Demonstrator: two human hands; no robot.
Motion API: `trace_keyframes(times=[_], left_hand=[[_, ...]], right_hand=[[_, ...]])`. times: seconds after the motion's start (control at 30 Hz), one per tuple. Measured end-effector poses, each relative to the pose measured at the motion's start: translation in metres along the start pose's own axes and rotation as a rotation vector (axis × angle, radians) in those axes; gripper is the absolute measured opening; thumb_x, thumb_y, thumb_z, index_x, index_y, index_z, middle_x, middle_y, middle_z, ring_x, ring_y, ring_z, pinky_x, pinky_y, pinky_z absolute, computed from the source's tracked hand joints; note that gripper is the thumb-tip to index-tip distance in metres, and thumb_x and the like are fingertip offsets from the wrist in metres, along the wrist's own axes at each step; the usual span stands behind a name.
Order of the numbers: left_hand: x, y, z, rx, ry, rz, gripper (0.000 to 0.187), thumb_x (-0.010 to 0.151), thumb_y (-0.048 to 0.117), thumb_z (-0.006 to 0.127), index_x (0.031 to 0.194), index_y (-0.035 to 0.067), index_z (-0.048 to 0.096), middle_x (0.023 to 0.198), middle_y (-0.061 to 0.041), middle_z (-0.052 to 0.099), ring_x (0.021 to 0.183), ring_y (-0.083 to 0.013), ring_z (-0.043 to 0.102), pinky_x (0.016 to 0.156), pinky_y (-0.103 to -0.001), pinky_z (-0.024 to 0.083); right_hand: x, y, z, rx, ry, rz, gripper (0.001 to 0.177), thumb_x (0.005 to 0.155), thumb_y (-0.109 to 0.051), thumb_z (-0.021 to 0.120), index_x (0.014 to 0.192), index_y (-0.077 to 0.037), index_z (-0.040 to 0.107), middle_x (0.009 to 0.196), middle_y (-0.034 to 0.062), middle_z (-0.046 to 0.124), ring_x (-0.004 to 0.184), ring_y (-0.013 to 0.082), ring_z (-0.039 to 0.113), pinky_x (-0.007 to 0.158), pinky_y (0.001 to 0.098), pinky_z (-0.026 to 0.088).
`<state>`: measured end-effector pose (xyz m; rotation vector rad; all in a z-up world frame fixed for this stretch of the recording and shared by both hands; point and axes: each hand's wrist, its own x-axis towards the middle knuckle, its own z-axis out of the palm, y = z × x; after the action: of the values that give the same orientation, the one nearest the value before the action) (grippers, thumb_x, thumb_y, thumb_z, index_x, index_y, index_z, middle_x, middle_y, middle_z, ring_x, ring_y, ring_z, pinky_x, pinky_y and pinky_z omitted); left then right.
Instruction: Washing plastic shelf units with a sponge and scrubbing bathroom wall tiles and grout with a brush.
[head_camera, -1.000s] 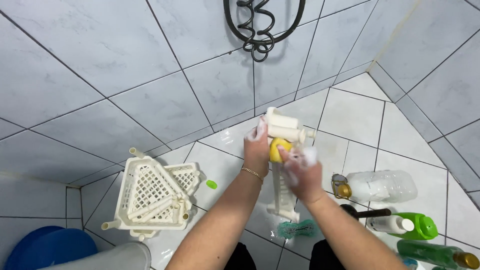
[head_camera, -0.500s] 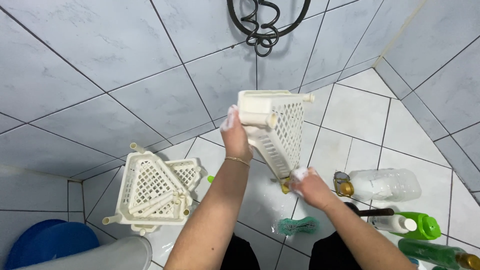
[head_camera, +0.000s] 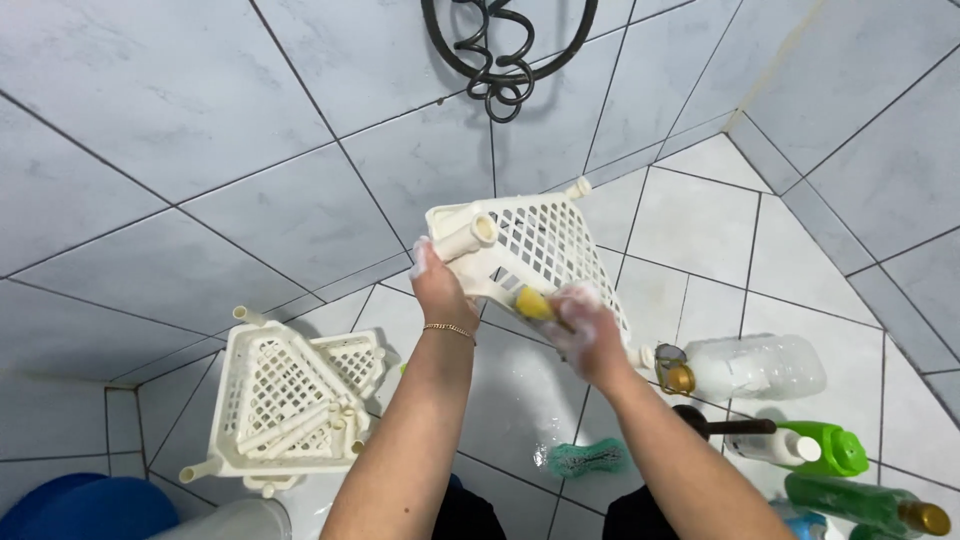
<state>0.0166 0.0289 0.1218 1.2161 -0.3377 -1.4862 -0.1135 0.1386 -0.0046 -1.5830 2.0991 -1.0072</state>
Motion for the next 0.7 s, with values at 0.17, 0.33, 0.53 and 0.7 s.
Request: trace_keyframes(times=[0.17,0.33,0.53,0.7], left_hand=[[0.077,-0.036,-0.016,-0.036,-0.042,0.100,0.053,0.098,0.041,0.056,0.122,-0.006,0.062,0.109,-0.030,0.073,0.095,-0.0371,0.074,0.077,-0.050,0.066],[0.101,-0.051,-0.017,0.002,-0.030,0.073,0.051,0.099,0.042,0.056,0.123,-0.003,0.063,0.113,-0.028,0.072,0.097,-0.0342,0.074,0.080,-0.048,0.065],[0.095,-0.048,-0.025,0.007,-0.005,-0.019,0.051,0.098,0.042,0.057,0.122,-0.002,0.064,0.112,-0.027,0.072,0.097,-0.0356,0.074,0.081,-0.050,0.064],[0.106,-0.026,-0.051,-0.087,-0.048,0.078,0.044,0.100,0.045,0.050,0.116,0.007,0.067,0.111,-0.021,0.075,0.095,-0.0349,0.074,0.080,-0.050,0.065]], right_hand=[[-0.024,0.099,0.020,-0.095,0.011,-0.033,0.017,0.080,-0.028,0.082,0.091,-0.019,0.073,0.099,0.0019,0.078,0.099,0.0270,0.073,0.093,0.0393,0.057],[0.003,0.040,0.012,-0.088,0.107,-0.077,0.016,0.082,-0.029,0.082,0.089,-0.017,0.075,0.096,0.0042,0.079,0.094,0.0295,0.074,0.084,0.0409,0.059],[0.023,0.046,0.040,-0.107,0.190,-0.096,0.027,0.075,-0.035,0.086,0.099,-0.026,0.076,0.098,-0.0039,0.080,0.100,0.0238,0.074,0.091,0.0387,0.058],[0.018,0.137,0.019,0.083,0.442,0.132,0.017,0.089,-0.010,0.080,0.096,0.002,0.071,0.090,0.0255,0.072,0.092,0.0459,0.069,0.082,0.0471,0.056]])
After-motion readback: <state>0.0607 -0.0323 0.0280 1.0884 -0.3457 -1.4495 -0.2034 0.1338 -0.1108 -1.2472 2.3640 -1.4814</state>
